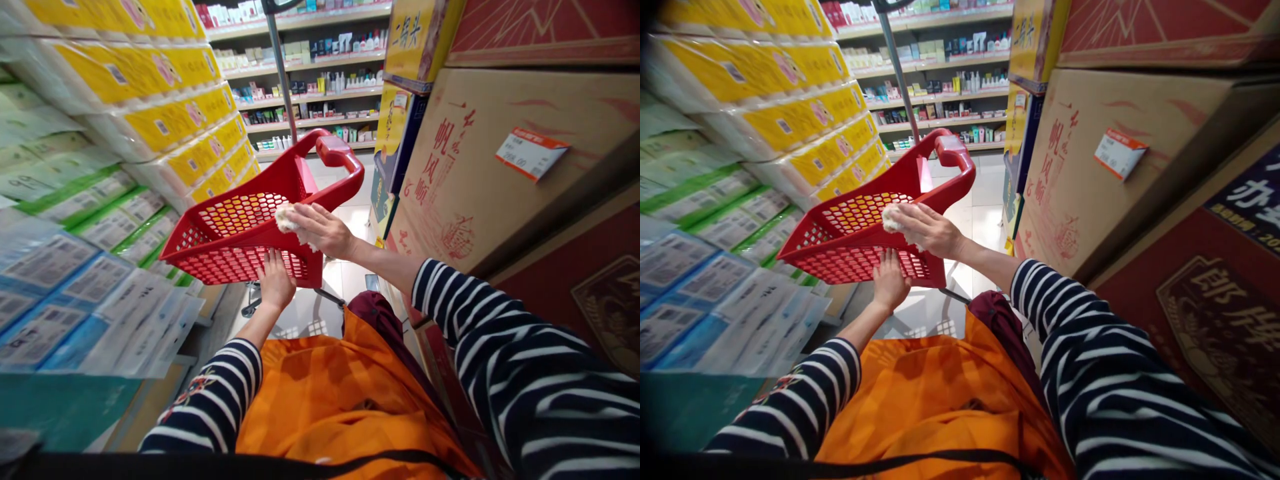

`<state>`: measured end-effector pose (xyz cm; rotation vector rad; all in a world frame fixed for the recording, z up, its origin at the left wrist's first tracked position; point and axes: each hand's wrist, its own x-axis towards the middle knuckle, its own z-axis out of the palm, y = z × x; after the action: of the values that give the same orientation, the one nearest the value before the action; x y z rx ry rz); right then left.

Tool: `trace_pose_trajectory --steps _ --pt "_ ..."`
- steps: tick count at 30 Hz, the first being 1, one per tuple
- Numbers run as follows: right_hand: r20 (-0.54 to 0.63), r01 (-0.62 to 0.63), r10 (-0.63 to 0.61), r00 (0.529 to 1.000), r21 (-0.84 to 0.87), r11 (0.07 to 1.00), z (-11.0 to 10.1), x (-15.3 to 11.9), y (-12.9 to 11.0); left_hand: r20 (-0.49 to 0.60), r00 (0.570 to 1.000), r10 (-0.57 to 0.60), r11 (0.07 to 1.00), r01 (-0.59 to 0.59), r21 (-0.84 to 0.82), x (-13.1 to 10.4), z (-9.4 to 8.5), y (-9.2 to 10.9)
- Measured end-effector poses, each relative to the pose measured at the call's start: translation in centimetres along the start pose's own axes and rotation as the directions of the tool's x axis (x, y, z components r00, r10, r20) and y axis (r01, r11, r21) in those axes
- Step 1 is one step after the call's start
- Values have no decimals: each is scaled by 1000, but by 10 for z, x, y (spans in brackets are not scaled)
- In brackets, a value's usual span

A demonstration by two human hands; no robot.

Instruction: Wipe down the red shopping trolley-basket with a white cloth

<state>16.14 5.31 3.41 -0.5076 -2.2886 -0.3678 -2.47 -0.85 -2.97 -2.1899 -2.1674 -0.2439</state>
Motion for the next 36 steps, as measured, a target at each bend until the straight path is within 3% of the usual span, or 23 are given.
trace_pose_trajectory --steps 3,8,10,12,16,19,25,28,31,36 --pt "31 -23 22 999 4 1000 6 -7 4 -6 1000 -25 999 25 -33 1 0 -4" --pt "279 37 -42 959 24 999 45 -52 -7 0 1000 -28 999 28 -47 -8 2 -12" --pt "337 67 -72 939 27 997 53 -57 -13 15 999 -37 999 37 -34 -10 2 -16" --pt "304 76 -80 949 23 997 51 -45 -15 25 998 -51 998 52 -24 -9 2 -20" --pt "124 19 -19 992 -1 1000 45 5 -13 33 993 -114 993 115 -31 -3 1 -29" --pt "87 -28 28 996 1 1000 57 28 -13 15 991 -136 990 137 -33 -3 1 -35" --pt "221 -21 5 975 72 997 104 0 -35 15 992 -129 991 129 -22 -15 10 -56" --pt "328 15 -41 944 83 996 121 -15 -50 40 987 -155 988 155 -6 -20 15 -70" --pt "391 93 -128 912 107 990 133 -6 -63 50 981 -186 983 186 -2 -22 17 -83" --pt "125 72 -79 989 58 996 142 60 -68 15 977 -215 976 215 -33 -22 14 -104"
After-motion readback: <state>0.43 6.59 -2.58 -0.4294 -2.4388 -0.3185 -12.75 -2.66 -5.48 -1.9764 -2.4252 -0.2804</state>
